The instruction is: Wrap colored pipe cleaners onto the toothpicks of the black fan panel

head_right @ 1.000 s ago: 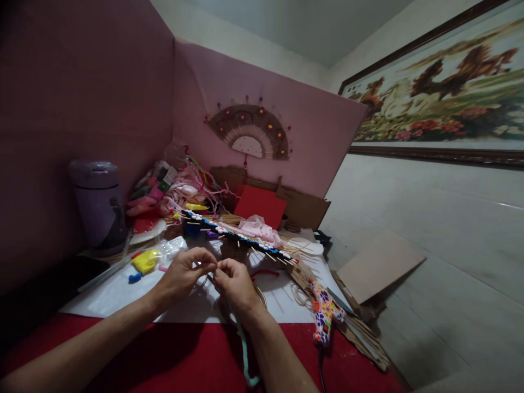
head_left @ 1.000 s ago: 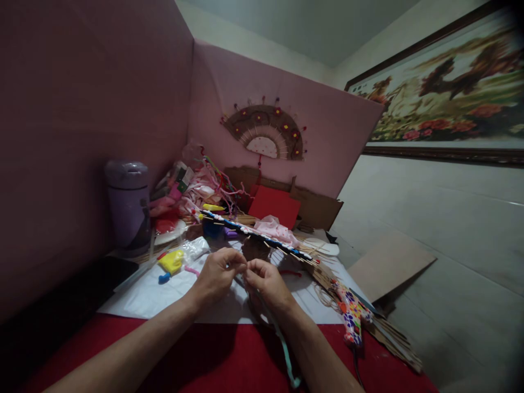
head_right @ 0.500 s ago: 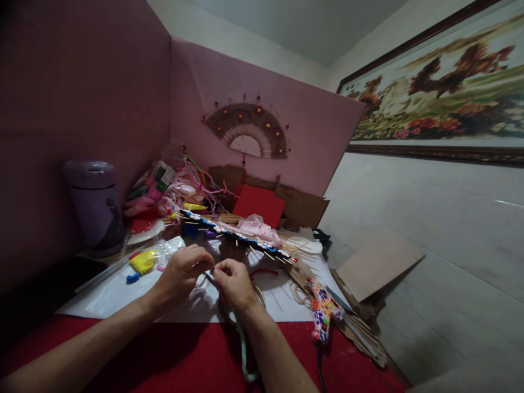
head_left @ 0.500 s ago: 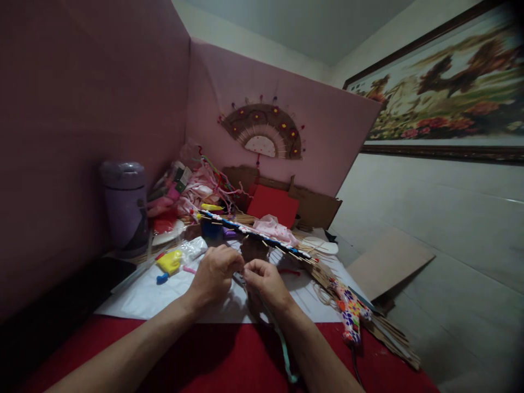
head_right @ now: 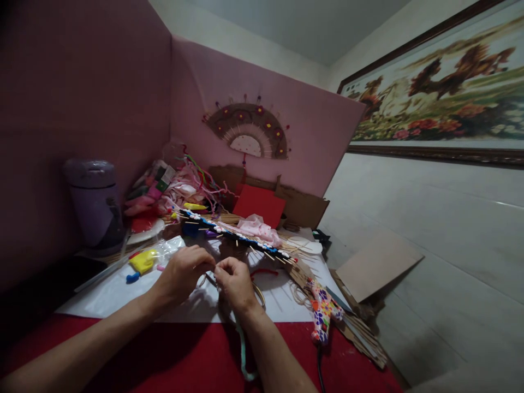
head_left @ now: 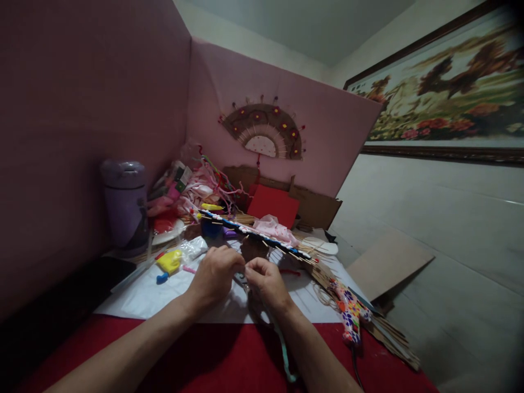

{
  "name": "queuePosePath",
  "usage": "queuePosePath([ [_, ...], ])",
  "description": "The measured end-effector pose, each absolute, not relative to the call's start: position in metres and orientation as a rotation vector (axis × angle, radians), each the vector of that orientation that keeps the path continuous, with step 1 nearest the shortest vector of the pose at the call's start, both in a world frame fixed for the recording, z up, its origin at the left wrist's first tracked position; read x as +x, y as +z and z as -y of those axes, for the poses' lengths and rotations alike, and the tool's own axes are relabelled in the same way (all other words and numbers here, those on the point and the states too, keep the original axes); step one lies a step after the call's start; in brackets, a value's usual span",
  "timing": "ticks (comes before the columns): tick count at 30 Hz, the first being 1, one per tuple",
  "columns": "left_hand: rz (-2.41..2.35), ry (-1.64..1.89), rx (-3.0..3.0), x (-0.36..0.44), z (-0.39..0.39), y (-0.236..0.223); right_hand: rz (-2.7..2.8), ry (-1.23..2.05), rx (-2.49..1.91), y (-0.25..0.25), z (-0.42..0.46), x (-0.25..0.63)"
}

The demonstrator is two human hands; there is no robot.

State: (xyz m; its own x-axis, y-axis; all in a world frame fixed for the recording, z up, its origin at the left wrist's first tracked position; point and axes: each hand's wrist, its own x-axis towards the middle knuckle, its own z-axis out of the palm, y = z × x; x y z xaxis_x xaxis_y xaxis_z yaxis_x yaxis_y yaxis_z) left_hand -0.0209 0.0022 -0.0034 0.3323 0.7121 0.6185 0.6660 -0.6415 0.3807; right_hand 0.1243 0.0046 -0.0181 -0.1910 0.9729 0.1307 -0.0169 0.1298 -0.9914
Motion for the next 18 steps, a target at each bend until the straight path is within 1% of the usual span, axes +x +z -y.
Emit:
queuePosePath([
  [4, -1.073, 1.321, 1.835, -0.0176, -0.0038, -0.0018, 1.309, 1.424, -0.903, -0.0112, -0.0018, 0.1258],
  [7, -0.980, 1.327, 1.583, -0.0154, -0.0033, 0.0006, 1.271, 1.479, -0.874, -0.0099, -0.0017, 0.1259],
  [11, -0.928, 1.338, 1.517, -0.0153, -0.0028, 0.0015, 1.270, 1.491, -0.864, -0.0098, -0.0022, 0.1246],
  [18, -1.021, 1.388, 1.708, -0.0176, -0.0034, -0.0005, 1.317, 1.423, -0.932, -0.0118, -0.0013, 0.1235],
])
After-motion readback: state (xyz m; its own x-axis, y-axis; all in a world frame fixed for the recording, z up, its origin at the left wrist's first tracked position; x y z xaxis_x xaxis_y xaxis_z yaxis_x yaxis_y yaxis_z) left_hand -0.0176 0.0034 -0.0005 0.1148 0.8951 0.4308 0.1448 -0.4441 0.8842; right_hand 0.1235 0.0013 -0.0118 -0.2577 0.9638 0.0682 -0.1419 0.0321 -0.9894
